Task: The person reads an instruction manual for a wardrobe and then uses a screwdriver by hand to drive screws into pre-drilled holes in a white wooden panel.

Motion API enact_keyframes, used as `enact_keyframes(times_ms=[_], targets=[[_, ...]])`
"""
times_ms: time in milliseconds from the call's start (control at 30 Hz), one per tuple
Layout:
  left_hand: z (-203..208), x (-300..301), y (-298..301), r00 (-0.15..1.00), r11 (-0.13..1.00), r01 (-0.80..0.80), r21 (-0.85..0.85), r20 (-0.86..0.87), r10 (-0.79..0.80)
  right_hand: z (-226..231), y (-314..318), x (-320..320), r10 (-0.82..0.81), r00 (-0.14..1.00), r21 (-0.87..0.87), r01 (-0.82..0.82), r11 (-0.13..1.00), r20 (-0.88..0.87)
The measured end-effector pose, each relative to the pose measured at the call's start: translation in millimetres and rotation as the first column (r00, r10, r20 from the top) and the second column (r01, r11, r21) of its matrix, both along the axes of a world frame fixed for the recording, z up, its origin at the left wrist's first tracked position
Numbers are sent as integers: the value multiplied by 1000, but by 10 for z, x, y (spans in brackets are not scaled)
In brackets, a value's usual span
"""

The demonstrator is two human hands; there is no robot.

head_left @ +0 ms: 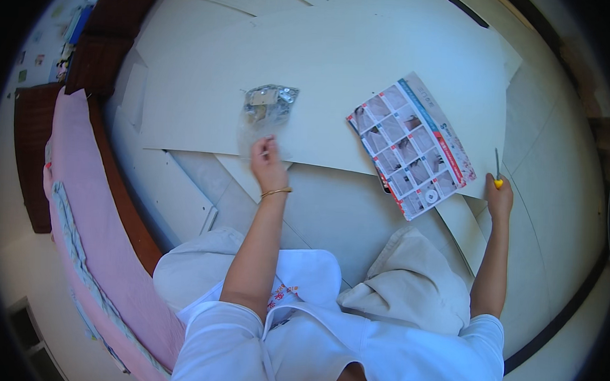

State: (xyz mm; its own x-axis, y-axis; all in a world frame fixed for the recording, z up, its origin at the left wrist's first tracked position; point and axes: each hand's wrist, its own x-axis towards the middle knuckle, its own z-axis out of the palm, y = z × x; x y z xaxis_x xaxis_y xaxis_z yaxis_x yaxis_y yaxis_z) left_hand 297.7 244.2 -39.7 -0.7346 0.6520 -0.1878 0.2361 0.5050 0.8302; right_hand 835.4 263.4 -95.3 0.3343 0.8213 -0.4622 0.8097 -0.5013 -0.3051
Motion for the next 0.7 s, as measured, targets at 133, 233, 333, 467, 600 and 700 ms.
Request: enact_keyframes(times_ms=[133,233,333,467,600,700], targets=[[-170,897,409,867,917,29,-397,467,175,292,152,-103,133,989,-114,-124,986,71],[-343,1351,532,783,842,147,-519,581,221,453,202,-115,198,975,-65,-193,979,97],[-531,1508,470,827,881,206,-426,556,75,449,197,-351,125,990,108,-132,985,72],[-717,1643,436,938,862,263,-433,323,-124,206,195,-971,-19,996,76,26,997,-87],[-630,2239,340,974,789,220,-574,174,-145,297,-138,-1154,-675,682,-216,641,737,-281],[-762,2524,345,971,786,219,-579,49,-235,174,-473,-1156,-885,309,-559,689,461,-349]])
